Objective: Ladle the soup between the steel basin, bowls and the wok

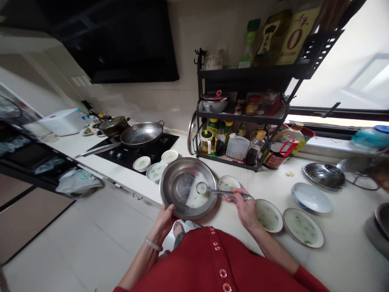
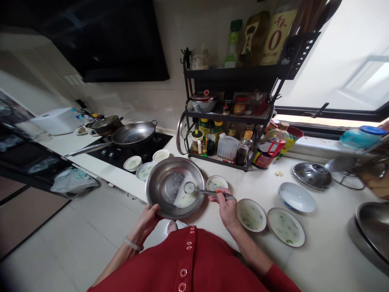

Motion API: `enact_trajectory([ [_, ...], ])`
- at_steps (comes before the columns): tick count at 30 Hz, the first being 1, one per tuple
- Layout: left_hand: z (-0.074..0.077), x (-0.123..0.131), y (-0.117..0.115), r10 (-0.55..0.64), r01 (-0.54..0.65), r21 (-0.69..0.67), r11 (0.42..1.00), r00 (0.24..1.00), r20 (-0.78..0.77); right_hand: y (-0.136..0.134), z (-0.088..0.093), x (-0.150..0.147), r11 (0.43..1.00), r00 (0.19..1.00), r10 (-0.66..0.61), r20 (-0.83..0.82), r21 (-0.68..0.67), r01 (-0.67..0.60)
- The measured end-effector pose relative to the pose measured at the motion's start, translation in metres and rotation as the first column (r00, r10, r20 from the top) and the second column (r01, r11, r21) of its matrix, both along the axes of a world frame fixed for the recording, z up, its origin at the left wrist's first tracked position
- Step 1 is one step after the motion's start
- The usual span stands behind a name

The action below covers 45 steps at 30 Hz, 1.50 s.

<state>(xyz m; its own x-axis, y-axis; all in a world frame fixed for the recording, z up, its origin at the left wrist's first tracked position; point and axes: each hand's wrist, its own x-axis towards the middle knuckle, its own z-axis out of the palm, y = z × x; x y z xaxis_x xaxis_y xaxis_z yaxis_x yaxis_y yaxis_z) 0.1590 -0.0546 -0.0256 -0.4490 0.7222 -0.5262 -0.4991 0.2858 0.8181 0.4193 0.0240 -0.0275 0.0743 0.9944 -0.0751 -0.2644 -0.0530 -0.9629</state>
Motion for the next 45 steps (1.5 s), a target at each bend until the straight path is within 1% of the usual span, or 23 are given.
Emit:
enact_trajectory([
  [4, 0.003, 0.001, 0.000, 0.008, -0.008, -0.008, 1.000, 1.000, 0.009, 0.000, 0.005, 0.003, 1.000, 1.000, -0.010, 0.016, 0.027, 0.009],
  [9, 0.006, 0.003, 0.000, 0.032, -0.032, -0.026, 0.999, 0.999, 0.026, 0.003, 0.004, 0.006, 0.997, 0.996, -0.005, 0.090, 0.082, -0.002],
  [13, 0.006, 0.002, 0.000, 0.032, -0.031, -0.026, 0.999, 0.999, 0.031, 0.003, 0.004, 0.008, 0.998, 0.998, -0.006, 0.062, 0.060, 0.002],
  [16, 0.005, 0.002, 0.000, 0.027, -0.026, -0.031, 0.999, 0.999, 0.027, 0.002, 0.004, 0.007, 0.999, 0.997, 0.009, 0.080, 0.041, -0.013],
  [19, 0.004, 0.002, 0.000, 0.029, -0.029, -0.026, 0.999, 0.999, 0.024, 0.002, 0.001, 0.006, 0.999, 0.995, 0.009, 0.095, 0.036, -0.013],
  [23, 0.003, 0.001, 0.000, 0.033, -0.033, -0.030, 0.999, 0.999, 0.022, 0.004, -0.008, 0.004, 1.000, 0.992, 0.011, 0.123, 0.019, -0.013],
  [26, 0.006, 0.002, 0.000, 0.019, -0.018, -0.030, 0.999, 0.999, 0.029, 0.004, -0.014, 0.004, 1.000, 0.981, 0.024, 0.191, 0.010, -0.027],
  [30, 0.011, 0.004, 0.000, 0.033, -0.032, -0.048, 0.998, 0.999, 0.029, 0.005, -0.017, 0.004, 0.999, 0.968, 0.020, 0.249, 0.042, -0.032],
  [35, 0.010, 0.004, 0.001, 0.027, -0.025, -0.060, 0.998, 0.999, 0.017, 0.009, -0.014, 0.003, 0.997, 0.971, 0.007, 0.241, 0.073, -0.025],
  [39, 0.007, 0.002, 0.001, 0.028, -0.027, -0.048, 0.998, 1.000, 0.012, 0.011, -0.007, 0.003, 0.998, 0.979, -0.014, 0.204, 0.069, 0.000],
  [42, 0.009, 0.002, 0.001, 0.026, -0.026, -0.049, 0.998, 1.000, 0.003, 0.011, -0.002, 0.003, 0.998, 0.983, -0.014, 0.183, 0.067, 0.002],
  [45, 0.010, 0.003, 0.001, 0.020, -0.020, -0.048, 0.999, 1.000, 0.002, 0.010, 0.000, 0.001, 0.998, 0.987, -0.005, 0.158, 0.062, -0.005],
])
